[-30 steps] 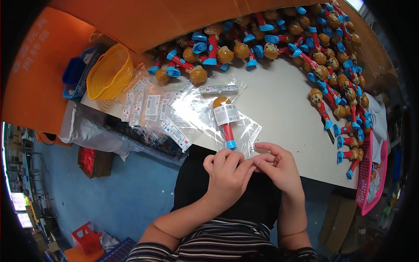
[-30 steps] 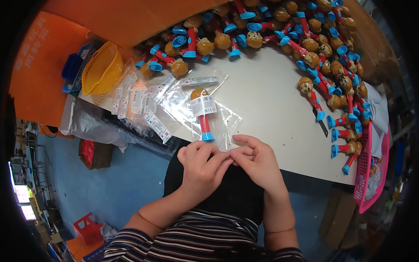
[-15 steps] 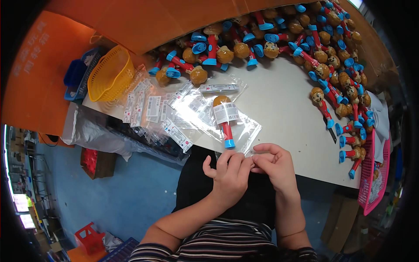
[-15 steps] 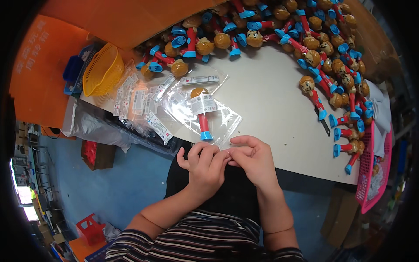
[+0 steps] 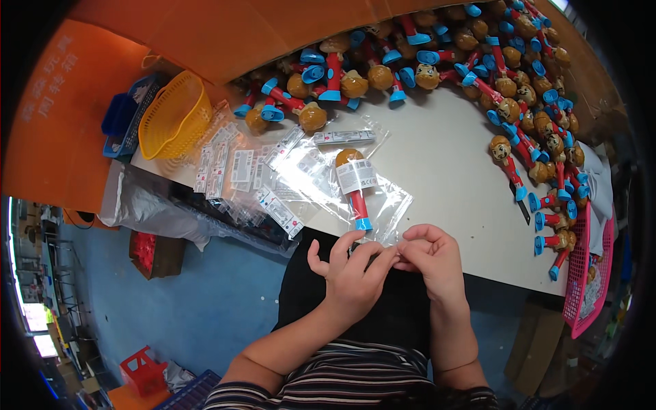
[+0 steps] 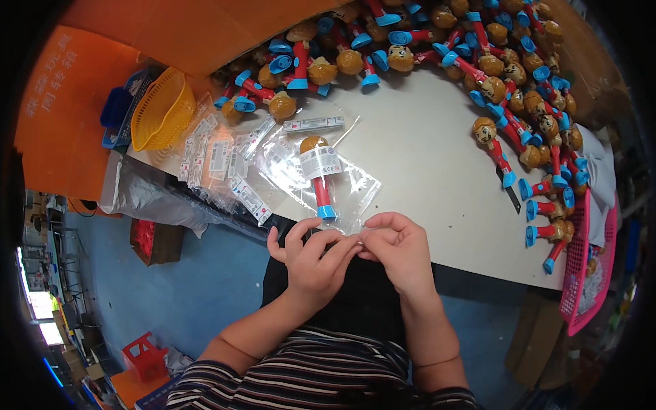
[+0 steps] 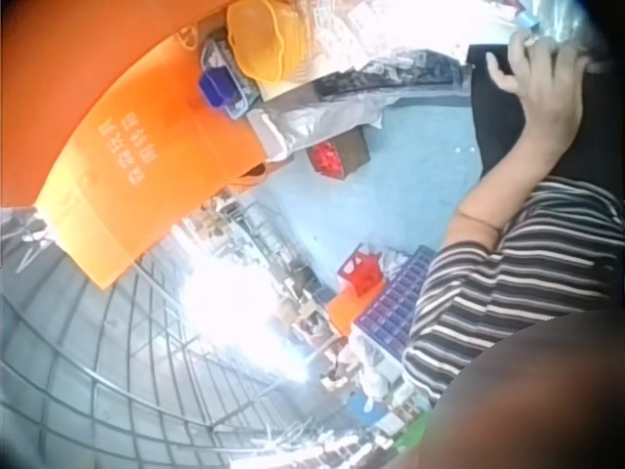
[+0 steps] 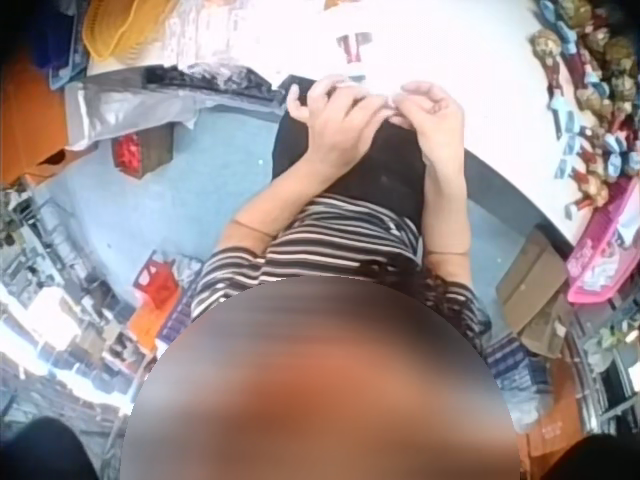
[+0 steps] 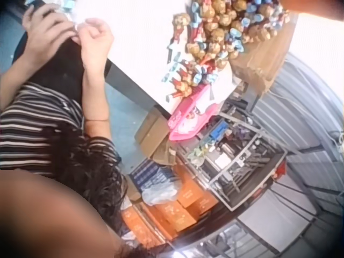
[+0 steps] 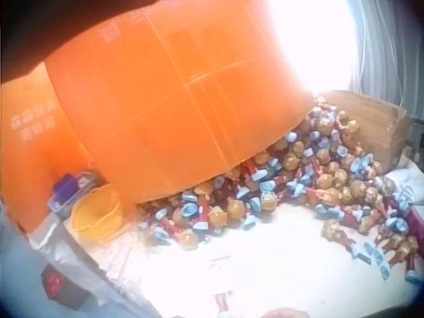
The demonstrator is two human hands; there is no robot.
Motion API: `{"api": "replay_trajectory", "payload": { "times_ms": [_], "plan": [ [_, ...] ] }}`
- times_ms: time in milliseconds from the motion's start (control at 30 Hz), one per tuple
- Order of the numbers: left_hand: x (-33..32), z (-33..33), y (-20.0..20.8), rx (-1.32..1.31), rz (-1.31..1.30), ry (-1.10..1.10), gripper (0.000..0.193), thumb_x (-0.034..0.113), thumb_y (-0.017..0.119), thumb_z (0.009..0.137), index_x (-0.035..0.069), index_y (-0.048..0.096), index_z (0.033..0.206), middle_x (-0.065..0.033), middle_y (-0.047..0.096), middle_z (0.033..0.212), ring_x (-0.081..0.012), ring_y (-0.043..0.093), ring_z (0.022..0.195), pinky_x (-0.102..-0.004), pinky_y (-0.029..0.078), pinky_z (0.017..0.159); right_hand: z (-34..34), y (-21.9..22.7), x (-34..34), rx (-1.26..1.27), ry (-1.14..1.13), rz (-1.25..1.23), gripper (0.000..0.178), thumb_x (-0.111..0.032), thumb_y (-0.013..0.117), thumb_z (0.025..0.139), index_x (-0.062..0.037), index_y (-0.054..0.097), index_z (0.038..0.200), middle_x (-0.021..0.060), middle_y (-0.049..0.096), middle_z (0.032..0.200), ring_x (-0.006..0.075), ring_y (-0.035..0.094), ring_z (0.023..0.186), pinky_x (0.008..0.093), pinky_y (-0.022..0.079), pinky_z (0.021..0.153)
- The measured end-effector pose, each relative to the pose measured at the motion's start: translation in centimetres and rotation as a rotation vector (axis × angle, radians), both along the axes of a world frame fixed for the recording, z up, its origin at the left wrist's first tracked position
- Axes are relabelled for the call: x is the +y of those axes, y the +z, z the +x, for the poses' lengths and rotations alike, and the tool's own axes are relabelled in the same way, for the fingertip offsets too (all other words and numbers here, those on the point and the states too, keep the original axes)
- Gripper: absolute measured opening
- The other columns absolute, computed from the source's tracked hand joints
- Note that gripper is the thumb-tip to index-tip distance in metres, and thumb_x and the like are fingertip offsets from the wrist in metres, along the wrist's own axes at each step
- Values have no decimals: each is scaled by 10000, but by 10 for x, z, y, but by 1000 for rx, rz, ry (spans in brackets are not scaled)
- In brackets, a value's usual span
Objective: Packaging toy dolls into clear plastic bags and sealing them with adhesive.
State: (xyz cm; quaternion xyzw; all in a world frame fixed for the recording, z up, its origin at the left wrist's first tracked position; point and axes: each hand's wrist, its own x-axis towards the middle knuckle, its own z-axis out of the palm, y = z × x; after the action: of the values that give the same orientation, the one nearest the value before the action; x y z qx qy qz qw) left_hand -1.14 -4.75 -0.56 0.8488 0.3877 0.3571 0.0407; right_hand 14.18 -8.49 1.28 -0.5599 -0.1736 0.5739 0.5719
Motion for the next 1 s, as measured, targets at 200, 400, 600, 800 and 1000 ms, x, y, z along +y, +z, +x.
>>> {"api": "replay_trajectory", "payload": {
  "times_ms": [200,400,600,800,1000],
  "plan": [
    [1,1,-7,-19,139,-6,212,150,739,748,217,740,949,72,610,890,-175,533,1045,-512,140,1077,-1,2,1,66,-11,-8,112,15,647,877,11,592,974,107,704,836,146,699,730,236,592,671],
    [2,4,-3,-21,-3,-38,126,135,712,781,181,693,897,40,606,913,-199,530,1026,-494,189,1038,-2,-6,-2,54,2,32,112,14,644,884,31,590,981,136,721,881,153,703,788,230,576,692],
    [8,-1,-2,-69,-105,-115,122,136,719,778,158,650,875,14,601,940,-234,522,1024,-480,232,988,-4,-7,1,47,-29,109,81,45,641,875,24,575,918,123,708,853,149,698,776,234,575,678],
    [19,-16,10,-115,-307,-261,113,126,706,792,129,618,864,11,594,933,-253,516,1032,-499,244,969,-8,-8,5,-16,-66,88,107,63,607,878,-15,537,858,138,704,835,157,701,741,245,589,666],
    [39,-79,18,-597,-589,-387,125,124,616,879,117,504,823,-18,512,817,-204,453,877,-408,338,973,-1,-4,9,-76,-27,100,134,56,601,888,-34,513,843,134,698,826,168,699,746,268,595,676]
  ]
}}
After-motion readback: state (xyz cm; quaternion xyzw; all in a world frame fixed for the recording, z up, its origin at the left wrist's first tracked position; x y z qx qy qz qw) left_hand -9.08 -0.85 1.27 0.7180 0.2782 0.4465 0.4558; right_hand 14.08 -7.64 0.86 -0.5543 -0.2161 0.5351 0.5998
